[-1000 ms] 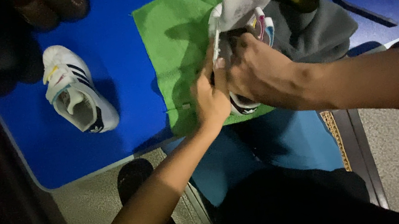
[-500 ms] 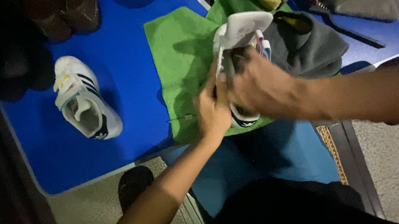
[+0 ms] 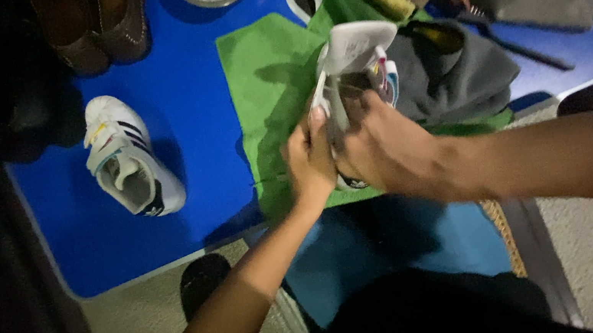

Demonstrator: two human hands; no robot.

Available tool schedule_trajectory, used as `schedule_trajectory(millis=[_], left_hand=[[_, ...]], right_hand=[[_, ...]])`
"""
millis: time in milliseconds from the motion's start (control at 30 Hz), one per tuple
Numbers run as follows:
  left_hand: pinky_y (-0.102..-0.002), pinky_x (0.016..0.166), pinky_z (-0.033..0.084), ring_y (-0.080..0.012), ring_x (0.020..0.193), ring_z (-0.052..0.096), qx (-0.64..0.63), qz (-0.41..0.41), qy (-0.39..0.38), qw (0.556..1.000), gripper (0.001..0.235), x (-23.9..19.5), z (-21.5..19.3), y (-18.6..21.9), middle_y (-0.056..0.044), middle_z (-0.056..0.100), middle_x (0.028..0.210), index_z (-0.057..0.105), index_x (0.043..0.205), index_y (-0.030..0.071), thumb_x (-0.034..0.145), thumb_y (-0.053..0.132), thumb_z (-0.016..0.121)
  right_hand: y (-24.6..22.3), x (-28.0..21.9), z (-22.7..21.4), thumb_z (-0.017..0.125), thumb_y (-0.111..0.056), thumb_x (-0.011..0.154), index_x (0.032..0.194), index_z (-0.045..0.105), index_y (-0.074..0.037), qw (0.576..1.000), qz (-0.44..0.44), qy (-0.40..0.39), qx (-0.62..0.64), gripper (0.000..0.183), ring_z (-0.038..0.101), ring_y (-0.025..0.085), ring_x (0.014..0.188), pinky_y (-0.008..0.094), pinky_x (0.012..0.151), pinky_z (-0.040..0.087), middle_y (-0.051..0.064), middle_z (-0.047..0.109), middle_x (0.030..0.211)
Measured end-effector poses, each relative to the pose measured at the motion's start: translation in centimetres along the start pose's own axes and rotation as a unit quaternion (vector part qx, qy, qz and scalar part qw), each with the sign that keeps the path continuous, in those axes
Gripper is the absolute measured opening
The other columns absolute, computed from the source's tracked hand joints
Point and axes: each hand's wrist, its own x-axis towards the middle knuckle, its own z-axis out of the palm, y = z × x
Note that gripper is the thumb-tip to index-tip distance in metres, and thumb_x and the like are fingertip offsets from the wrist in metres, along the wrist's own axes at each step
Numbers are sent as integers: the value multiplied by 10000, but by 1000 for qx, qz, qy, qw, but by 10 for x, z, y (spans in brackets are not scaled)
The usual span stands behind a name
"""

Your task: The person scrubs the interior and exterior of a white sneaker using a brush and a cloth on a blue table. They rotate the shoe to access different areas and continue wiping the surface throughout the clip.

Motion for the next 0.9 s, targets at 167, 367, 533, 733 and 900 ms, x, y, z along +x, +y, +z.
schedule_trajectory(millis=[167, 367, 533, 733, 900], left_hand=[[-436, 687, 468, -269, 701, 576, 55, 26, -12, 998, 508, -5, -4, 24, -207, 649, 723, 670, 870, 37, 913, 483, 431], [-412, 686, 465, -208, 724, 546, 26, 29, -8, 999, 520, 3, -2, -8, -175, 654, 722, 650, 830, 47, 920, 510, 430], [-489, 912, 438, -389, 1110, 566, 16, 75, -44, 996, 426, -11, -6, 17, -243, 612, 1169, 575, 1230, 72, 968, 352, 390], [-592, 1036, 301, -548, 1252, 341, 19, 106, -170, 979, 667, -29, -20, 30, -350, 353, 1387, 274, 1412, -4, 884, 380, 410], [-431, 1039, 361, -401, 1229, 480, 229, 323, -151, 906, 1122, -32, -25, 18, -295, 440, 1354, 197, 1395, -70, 627, 585, 687]], right_hand=[[5, 16, 7, 597, -204, 787, 668, 697, -111, 1000, -1, -17, 10, 182, 652, 276, 809, 470, 892, 345, 90, 673, 691], [0, 0, 12, 572, -138, 731, 585, 632, -50, 988, -46, 12, 149, 181, 614, 342, 680, 495, 759, 362, 204, 626, 614], [40, -2, -2, 606, -142, 697, 569, 649, -173, 991, -25, -6, 134, 138, 638, 255, 645, 425, 618, 429, 85, 669, 637], [55, -17, -29, 576, -143, 831, 908, 626, -109, 994, 11, 65, 82, 98, 608, 232, 769, 358, 645, 437, 75, 656, 888], [64, -22, -25, 559, -254, 968, 1141, 595, -71, 993, 3, 110, 45, 254, 571, 199, 704, 331, 604, 371, 24, 661, 972]])
